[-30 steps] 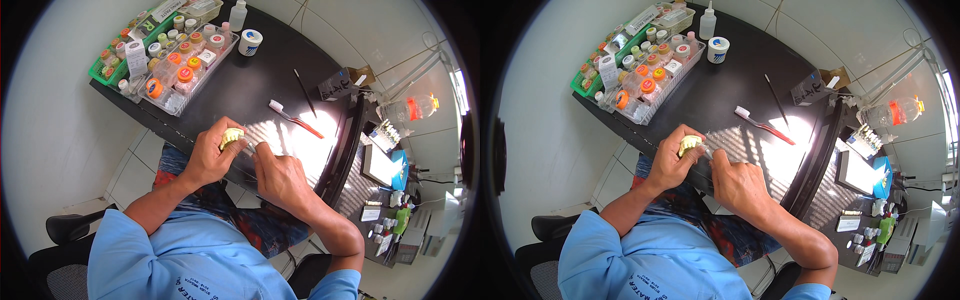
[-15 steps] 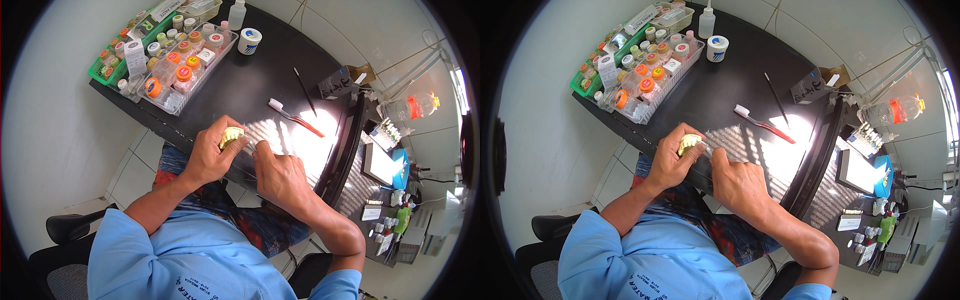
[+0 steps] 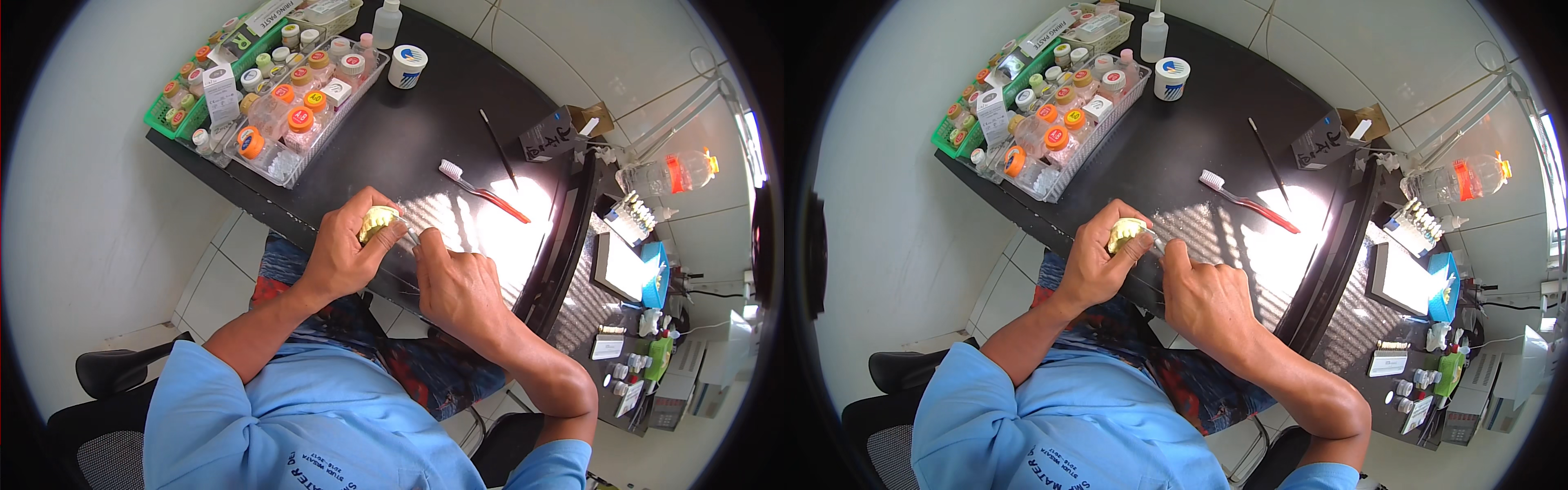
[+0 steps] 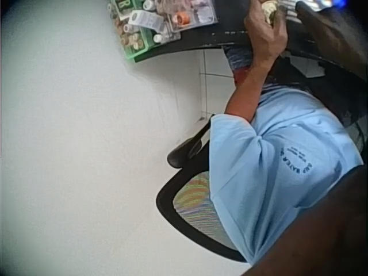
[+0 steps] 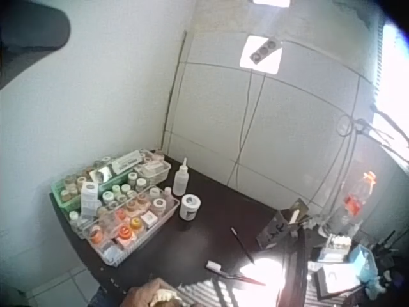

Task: Applying stain and glaze to a dental tooth model using a fine brush at a laboratory bench.

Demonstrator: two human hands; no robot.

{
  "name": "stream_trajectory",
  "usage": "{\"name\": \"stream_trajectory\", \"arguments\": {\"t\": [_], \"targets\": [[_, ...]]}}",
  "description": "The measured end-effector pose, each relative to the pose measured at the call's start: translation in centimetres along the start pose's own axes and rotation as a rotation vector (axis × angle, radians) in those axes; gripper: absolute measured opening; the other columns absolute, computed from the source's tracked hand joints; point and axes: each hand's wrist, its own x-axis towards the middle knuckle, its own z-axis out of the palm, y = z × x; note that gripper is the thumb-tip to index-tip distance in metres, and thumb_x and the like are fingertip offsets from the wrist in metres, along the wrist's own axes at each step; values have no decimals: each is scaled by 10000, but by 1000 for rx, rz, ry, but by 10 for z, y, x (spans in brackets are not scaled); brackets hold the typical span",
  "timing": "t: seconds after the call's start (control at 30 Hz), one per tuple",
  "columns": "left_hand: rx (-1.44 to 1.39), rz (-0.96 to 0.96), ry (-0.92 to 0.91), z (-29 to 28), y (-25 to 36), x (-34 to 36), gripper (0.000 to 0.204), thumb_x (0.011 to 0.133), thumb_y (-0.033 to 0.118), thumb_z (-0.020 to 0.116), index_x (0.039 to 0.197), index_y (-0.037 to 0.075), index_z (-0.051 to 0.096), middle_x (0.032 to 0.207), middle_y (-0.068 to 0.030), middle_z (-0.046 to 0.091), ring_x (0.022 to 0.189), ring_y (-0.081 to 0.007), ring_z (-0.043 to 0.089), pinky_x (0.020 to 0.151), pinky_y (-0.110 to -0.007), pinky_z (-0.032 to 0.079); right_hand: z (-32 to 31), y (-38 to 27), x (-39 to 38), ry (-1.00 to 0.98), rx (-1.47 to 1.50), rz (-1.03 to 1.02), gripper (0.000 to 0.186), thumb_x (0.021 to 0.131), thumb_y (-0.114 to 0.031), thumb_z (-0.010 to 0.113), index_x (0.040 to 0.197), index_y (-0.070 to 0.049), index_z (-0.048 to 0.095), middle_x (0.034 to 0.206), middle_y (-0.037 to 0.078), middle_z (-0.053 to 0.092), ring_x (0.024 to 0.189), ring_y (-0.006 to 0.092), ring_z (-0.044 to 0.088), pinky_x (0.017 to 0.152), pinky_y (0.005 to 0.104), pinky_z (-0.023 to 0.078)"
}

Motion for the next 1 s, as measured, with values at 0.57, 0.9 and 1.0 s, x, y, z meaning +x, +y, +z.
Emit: {"name": "stream_trajectory", "arguments": {"t": [0.57, 0.9, 1.0], "targets": [[47, 49, -20, -1, -6, 1, 244, 1087, 197, 765, 1206, 11, 661, 882, -18, 678, 774, -41, 568, 688, -250, 484, -1, 6, 1, 28, 36, -39, 194, 1081, -143, 621, 983, -23, 505, 536, 203, 594, 490, 435, 641, 468, 538, 466], [19, 24, -32, -3, -4, 0, 251, 1090, 204, 762, 1209, 7, 662, 881, -4, 671, 775, -33, 559, 682, -244, 471, 1, 6, 1, 23, 60, -42, 206, 1091, -147, 618, 975, -26, 498, 514, 194, 567, 470, 436, 622, 459, 543, 452], [-6, 4, -37, -3, -4, -1, 248, 1091, 201, 760, 1205, 5, 661, 878, -3, 670, 770, -32, 563, 681, -241, 473, -1, 4, 1, 12, 65, -35, 208, 1090, -147, 619, 974, -24, 497, 510, 192, 561, 469, 436, 620, 458, 545, 448]]}}
